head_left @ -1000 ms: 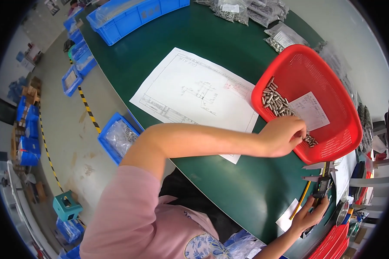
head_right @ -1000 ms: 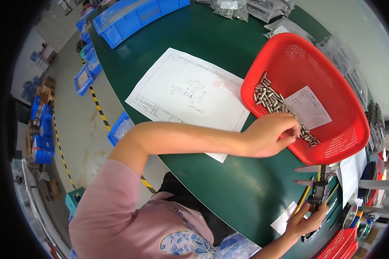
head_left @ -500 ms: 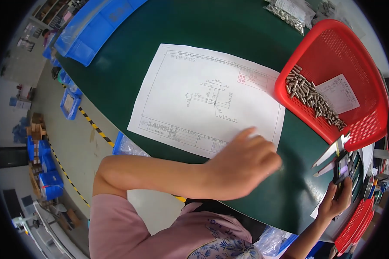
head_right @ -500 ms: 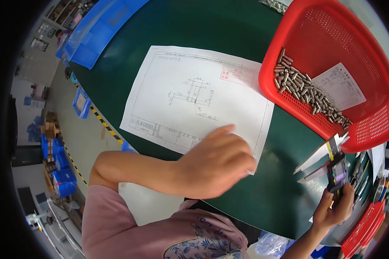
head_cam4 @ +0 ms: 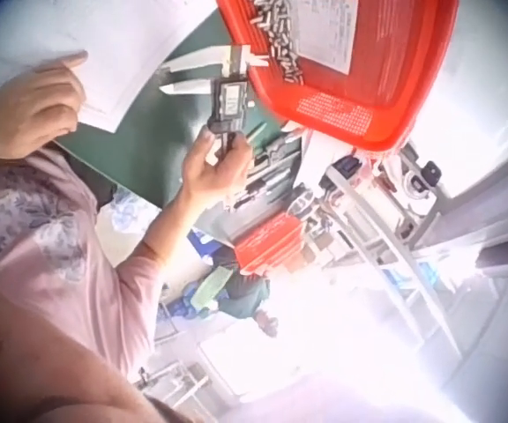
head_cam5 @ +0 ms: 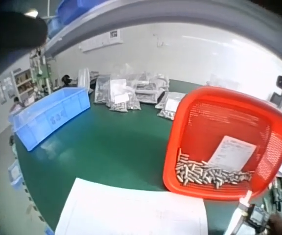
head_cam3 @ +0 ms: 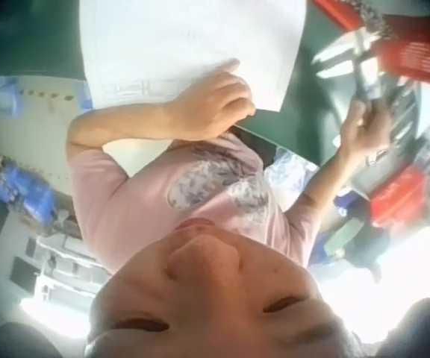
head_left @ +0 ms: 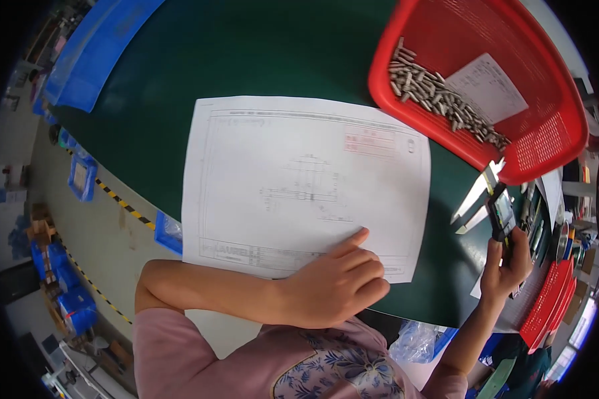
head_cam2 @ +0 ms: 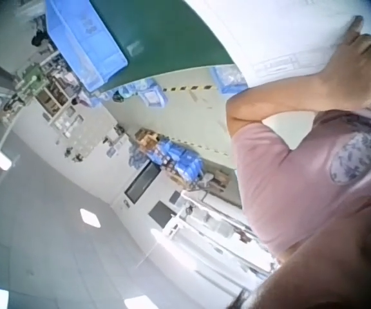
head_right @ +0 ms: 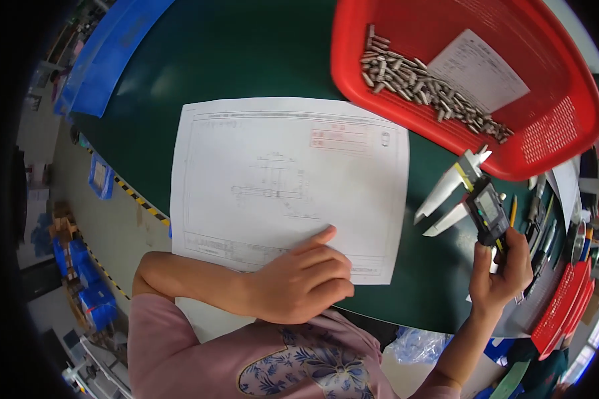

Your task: Using a digital caliper to measure the dimensions of small metal components according to a technical specification sheet.

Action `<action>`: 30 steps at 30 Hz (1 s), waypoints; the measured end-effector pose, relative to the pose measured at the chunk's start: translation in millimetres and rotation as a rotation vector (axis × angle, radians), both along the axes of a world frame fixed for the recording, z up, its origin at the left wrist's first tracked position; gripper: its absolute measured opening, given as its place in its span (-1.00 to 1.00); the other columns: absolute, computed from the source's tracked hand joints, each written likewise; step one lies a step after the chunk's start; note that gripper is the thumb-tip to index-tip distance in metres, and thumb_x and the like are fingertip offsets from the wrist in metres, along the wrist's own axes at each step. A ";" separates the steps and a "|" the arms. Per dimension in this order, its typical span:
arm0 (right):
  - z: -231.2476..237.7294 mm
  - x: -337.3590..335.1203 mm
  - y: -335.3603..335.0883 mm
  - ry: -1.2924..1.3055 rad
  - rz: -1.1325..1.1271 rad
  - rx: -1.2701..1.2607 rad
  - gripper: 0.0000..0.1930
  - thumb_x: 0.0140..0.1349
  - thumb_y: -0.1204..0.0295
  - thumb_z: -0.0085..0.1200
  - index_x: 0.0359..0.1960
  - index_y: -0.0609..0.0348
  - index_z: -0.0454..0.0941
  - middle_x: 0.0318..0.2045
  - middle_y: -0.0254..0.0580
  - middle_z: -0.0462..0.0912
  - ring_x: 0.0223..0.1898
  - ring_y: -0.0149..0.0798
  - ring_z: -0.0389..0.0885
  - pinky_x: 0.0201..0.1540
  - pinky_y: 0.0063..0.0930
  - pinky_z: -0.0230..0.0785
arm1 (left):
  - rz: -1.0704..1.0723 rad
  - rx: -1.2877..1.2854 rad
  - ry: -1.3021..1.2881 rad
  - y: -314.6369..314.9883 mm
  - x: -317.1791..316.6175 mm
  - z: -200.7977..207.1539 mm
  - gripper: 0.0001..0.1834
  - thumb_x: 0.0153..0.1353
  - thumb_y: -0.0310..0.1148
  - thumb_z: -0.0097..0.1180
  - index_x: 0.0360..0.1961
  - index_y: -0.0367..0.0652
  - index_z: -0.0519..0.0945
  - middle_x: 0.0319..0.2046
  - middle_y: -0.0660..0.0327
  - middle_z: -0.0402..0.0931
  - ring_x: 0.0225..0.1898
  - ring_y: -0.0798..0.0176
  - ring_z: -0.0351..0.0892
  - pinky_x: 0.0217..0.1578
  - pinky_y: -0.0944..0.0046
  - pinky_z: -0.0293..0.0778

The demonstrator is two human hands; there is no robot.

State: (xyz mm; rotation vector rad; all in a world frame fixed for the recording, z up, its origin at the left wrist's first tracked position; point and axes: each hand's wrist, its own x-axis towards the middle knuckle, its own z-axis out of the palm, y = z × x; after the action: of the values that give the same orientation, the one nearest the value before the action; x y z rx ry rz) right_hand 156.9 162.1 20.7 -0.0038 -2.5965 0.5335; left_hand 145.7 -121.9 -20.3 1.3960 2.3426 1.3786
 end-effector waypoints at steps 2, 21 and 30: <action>6.9 9.1 0.4 -0.001 -0.049 0.082 -0.67 -0.12 0.36 0.18 -0.36 0.34 0.45 -0.60 -0.22 0.47 -0.68 -0.43 0.35 -0.64 -0.61 0.16 | -0.014 0.006 0.011 2.1 -2.0 3.1 -0.84 -0.08 -0.51 0.08 -0.42 -0.19 0.40 -0.40 0.18 0.35 -0.28 0.18 0.41 0.11 -0.12 0.12; 1.8 98.4 40.4 0.101 -0.371 0.119 -0.56 -0.20 -0.03 0.16 -0.70 0.08 0.33 -0.77 -0.29 0.31 -0.74 -0.16 0.38 -0.73 -0.37 0.13 | 0.762 -0.056 0.096 -105.3 -66.6 -27.7 -0.73 0.11 -0.28 0.12 -0.35 -0.29 0.43 -0.44 0.08 0.41 -0.43 0.19 0.36 -0.36 0.22 0.37; 54.2 304.0 81.6 0.397 -1.574 0.244 -0.63 -0.19 0.20 0.33 -0.59 0.20 0.43 -0.68 -0.37 0.39 -0.64 -0.50 0.28 -0.60 -0.57 0.13 | 0.676 -0.349 0.198 -64.0 -107.0 13.0 -0.77 0.08 -0.31 0.13 -0.29 -0.22 0.49 -0.36 0.00 0.46 -0.30 0.17 0.43 -0.20 0.25 0.37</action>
State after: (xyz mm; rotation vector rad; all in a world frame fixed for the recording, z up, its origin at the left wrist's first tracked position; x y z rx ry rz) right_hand 460.9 243.7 74.9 -1.4862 -1.5304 -0.3438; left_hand 38.7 -185.8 -7.3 0.6935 3.1636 0.8642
